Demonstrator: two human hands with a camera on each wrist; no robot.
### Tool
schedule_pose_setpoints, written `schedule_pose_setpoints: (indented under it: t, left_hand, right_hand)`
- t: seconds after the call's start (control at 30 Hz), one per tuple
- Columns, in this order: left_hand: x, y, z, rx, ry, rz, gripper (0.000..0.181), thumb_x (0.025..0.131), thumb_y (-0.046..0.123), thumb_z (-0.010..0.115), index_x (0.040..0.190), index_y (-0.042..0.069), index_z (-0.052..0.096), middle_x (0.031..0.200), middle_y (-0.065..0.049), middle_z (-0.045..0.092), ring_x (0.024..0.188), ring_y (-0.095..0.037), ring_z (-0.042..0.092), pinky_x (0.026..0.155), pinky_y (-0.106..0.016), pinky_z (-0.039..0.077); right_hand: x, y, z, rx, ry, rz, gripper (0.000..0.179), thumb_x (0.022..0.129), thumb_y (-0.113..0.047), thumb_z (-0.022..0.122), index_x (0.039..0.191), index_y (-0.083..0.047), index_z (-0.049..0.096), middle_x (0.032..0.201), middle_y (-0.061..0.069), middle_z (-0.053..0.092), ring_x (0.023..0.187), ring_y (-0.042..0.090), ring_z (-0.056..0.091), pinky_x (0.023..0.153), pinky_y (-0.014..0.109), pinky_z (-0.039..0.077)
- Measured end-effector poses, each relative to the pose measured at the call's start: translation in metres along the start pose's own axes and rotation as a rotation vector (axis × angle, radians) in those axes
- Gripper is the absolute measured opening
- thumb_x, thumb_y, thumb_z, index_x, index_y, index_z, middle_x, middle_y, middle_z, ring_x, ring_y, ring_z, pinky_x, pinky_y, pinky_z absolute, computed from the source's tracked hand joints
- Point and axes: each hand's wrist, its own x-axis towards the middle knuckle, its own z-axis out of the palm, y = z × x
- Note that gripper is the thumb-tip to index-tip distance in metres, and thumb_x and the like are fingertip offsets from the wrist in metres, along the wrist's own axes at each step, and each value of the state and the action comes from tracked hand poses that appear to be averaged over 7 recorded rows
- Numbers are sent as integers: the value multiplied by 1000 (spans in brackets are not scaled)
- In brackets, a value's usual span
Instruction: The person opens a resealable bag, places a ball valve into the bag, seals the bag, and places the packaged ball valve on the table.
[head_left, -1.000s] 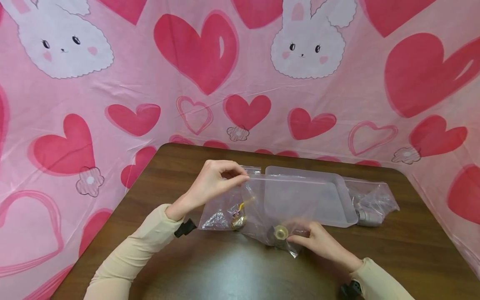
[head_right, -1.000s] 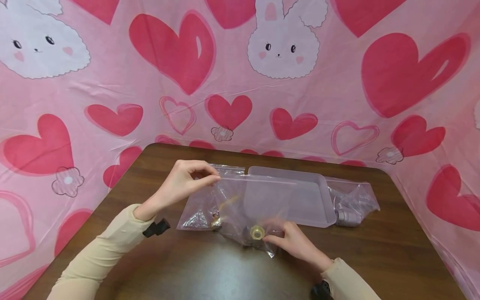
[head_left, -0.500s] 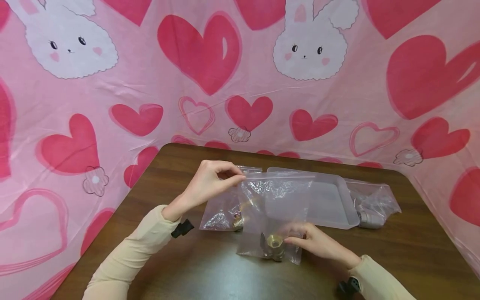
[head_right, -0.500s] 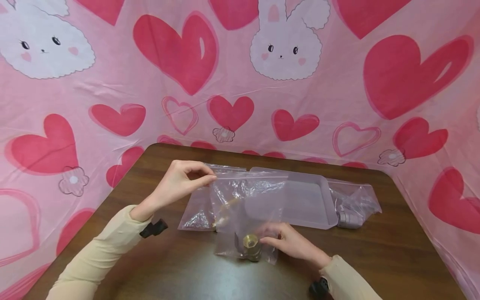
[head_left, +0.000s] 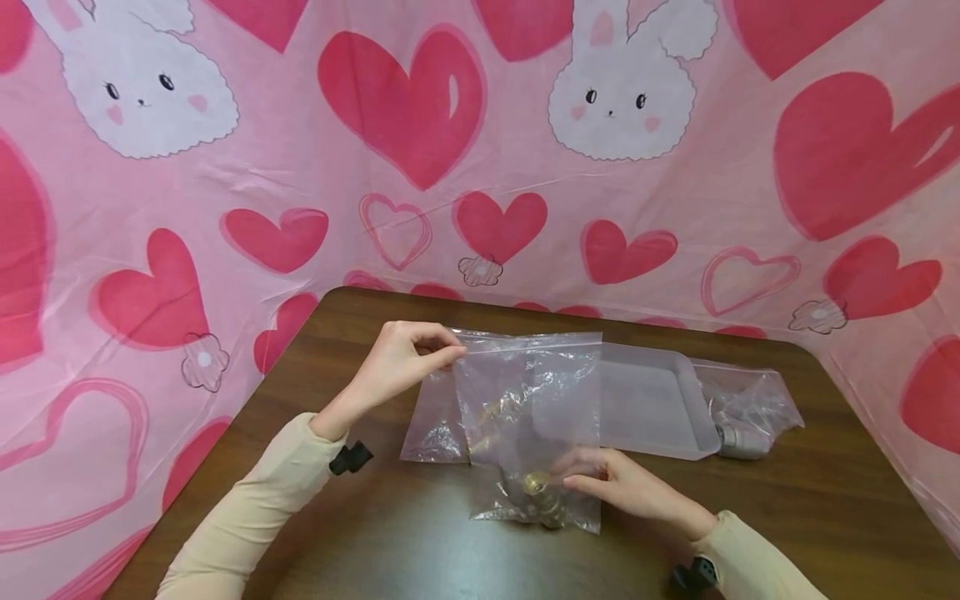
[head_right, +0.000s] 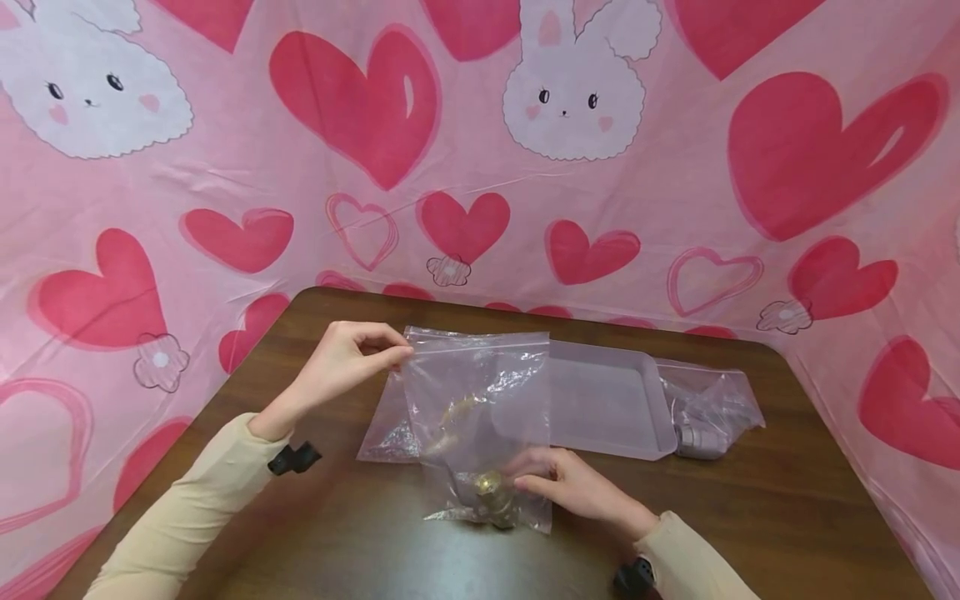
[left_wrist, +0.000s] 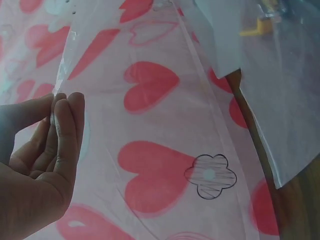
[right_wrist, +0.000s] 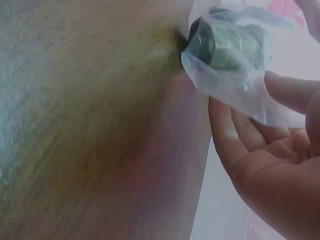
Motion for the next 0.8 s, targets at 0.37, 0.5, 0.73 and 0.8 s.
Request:
schedule_pose_setpoints:
  t: [0.37, 0.5, 0.73, 0.8]
  left_hand:
    - [-3, -9, -8, 21, -5, -44, 6, 85, 17, 78, 87, 11, 77, 76, -12, 74, 62, -7, 68, 61, -24, 58]
    - [-6, -13, -14, 47, -8, -83, 5, 86, 17, 77, 86, 12, 76, 75, -9, 73, 61, -9, 68, 59, -23, 55]
    - [-9, -25, -21, 42, -42, -180, 8, 87, 18, 76, 87, 11, 77, 82, -15, 75, 67, -9, 71, 65, -28, 59]
    - [-9, -29, -23, 40, -50, -193, 8, 87, 19, 76, 87, 11, 76, 84, -17, 75, 67, -9, 72, 66, -28, 60]
  right_hand:
    - [9, 0, 10, -3, -53, -55, 24, 104, -10, 49, 117, -2, 67, 108, 16, 74, 96, -2, 66, 77, 20, 56]
    - [11, -5, 14, 66, -64, -20, 24, 103, -11, 50, 117, 2, 65, 110, 22, 72, 94, -3, 66, 77, 18, 56]
    - [8, -16, 19, 37, -41, 33, 28, 100, -18, 59, 117, 3, 63, 113, 22, 72, 104, 2, 68, 84, 18, 55]
    - [7, -19, 19, -2, -24, 58, 28, 98, -20, 62, 116, 1, 64, 112, 19, 73, 102, 2, 69, 83, 18, 55]
